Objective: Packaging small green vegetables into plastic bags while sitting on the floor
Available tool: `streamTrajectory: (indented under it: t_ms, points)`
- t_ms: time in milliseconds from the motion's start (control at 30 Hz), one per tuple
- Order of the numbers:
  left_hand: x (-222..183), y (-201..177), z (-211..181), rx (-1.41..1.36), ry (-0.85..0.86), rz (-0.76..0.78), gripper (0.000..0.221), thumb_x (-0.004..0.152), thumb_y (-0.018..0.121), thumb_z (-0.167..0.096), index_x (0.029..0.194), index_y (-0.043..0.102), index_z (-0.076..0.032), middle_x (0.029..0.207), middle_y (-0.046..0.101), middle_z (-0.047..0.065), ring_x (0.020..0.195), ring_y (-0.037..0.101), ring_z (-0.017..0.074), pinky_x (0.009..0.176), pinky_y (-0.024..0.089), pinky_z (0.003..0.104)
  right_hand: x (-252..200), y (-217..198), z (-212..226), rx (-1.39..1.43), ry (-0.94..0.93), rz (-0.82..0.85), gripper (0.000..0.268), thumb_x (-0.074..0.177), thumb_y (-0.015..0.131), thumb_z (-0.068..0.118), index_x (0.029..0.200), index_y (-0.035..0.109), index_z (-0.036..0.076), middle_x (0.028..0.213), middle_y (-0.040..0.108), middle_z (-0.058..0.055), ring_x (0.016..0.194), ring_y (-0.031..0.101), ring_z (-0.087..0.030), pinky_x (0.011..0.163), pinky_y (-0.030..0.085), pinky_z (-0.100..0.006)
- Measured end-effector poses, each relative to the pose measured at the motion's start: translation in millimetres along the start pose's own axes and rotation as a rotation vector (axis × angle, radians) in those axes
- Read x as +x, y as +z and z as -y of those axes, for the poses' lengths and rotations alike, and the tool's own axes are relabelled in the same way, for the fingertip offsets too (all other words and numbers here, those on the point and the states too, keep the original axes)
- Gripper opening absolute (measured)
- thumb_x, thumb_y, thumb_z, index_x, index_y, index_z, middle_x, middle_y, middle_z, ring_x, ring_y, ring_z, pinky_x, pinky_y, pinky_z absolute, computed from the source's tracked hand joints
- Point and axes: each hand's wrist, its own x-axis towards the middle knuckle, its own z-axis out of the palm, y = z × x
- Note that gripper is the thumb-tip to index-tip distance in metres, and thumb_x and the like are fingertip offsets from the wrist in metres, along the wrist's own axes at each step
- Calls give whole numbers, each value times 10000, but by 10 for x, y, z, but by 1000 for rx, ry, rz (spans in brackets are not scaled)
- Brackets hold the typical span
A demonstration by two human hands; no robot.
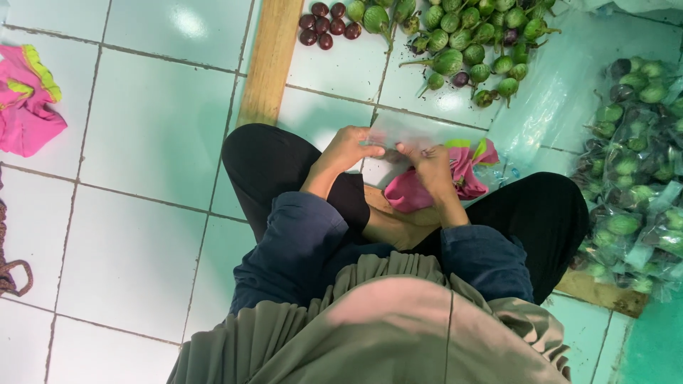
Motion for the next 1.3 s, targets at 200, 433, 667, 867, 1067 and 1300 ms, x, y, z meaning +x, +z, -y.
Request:
streamTrajectory:
  t_ms: [200,433,667,867,1067,1300]
  points:
    - [68,55,85,-23,30,-12,232,847,829,-332,1013,831,-170,1007,800,103,1058,732,317,910,571,382,-147,15,316,-186,-169,17,255,992,781,302,1092,781,68,919,709,-181,952,704,-328,887,537,-477]
    - [26,-70,-20,-37,39,-22,171,859,816,-313,997,836,-213,946,804,101,939,747,232,805,567,358,-134,-11,632,132,-88,24,75,971,799,174,988,800,101,796,728,-1,834,589,-45,778,511,-239]
    - [219,-233,-147,-7,35,-17,183,830,822,-303,986,836,-207,920,798,118,866,736,228,786,561,358,206,39,608,185,-48,62,88,890,856,136,951,808,94,783,743,-12,775,621,-61,762,536,-245]
    - [822,-669,-347,80,115,-99,175,820,818,-310,965,836,-214,920,799,82,919,756,291,829,572,374,805,5,1105,165,-167,0,68,910,843,151,936,800,104,772,732,-3,766,595,-31,782,503,-208]
    - [1052,-891,-501,188,167,-145,174,834,830,-334,956,832,-210,937,799,46,982,746,309,883,569,419,1032,-47,1201,44,-243,-27,52,931,836,176,965,805,154,772,712,42,777,541,-18,786,461,-196]
    - [823,-533,305,550,15,113,200,863,772,-341,939,832,-165,1020,791,100,1051,712,405,939,553,507,715,53,242,-225,-238,77,74,905,820,126,976,814,147,923,760,-100,985,679,-292,939,510,-406]
